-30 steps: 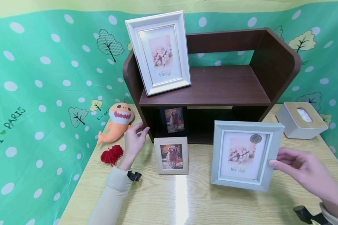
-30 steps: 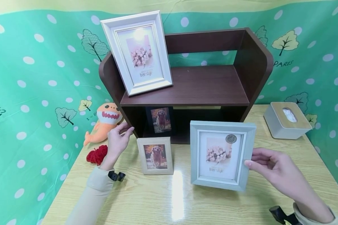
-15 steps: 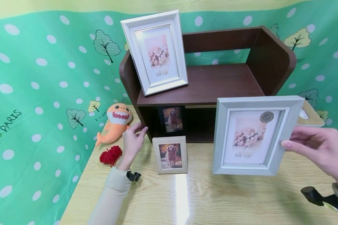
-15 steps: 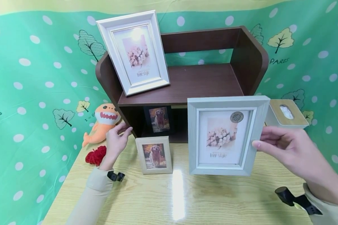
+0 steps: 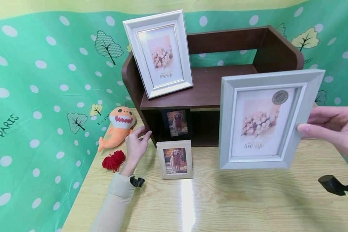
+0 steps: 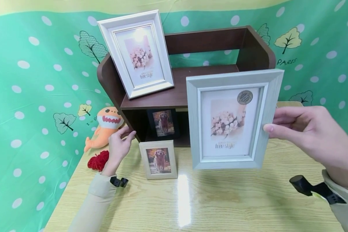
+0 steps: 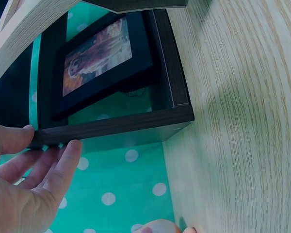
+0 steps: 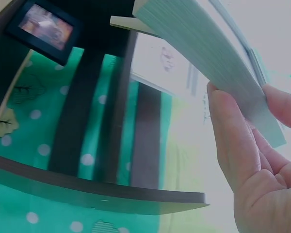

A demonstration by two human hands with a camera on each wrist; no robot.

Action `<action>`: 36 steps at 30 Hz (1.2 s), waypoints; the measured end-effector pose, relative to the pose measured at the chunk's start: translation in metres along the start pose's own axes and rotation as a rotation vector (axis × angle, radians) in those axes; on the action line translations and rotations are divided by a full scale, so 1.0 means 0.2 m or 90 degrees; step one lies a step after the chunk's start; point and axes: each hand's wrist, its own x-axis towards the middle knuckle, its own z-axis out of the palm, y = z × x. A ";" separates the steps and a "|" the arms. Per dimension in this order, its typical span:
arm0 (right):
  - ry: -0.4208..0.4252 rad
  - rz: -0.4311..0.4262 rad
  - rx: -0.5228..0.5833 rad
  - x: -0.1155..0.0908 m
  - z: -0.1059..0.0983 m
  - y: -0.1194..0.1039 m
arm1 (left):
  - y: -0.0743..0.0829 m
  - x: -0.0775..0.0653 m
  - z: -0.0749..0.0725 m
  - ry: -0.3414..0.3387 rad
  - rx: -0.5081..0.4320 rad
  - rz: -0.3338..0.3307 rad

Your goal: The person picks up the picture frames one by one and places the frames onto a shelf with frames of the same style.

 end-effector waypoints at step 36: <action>0.103 0.048 0.132 0.49 -0.07 -0.18 | 0.00 0.01 0.01 0.004 -0.007 0.012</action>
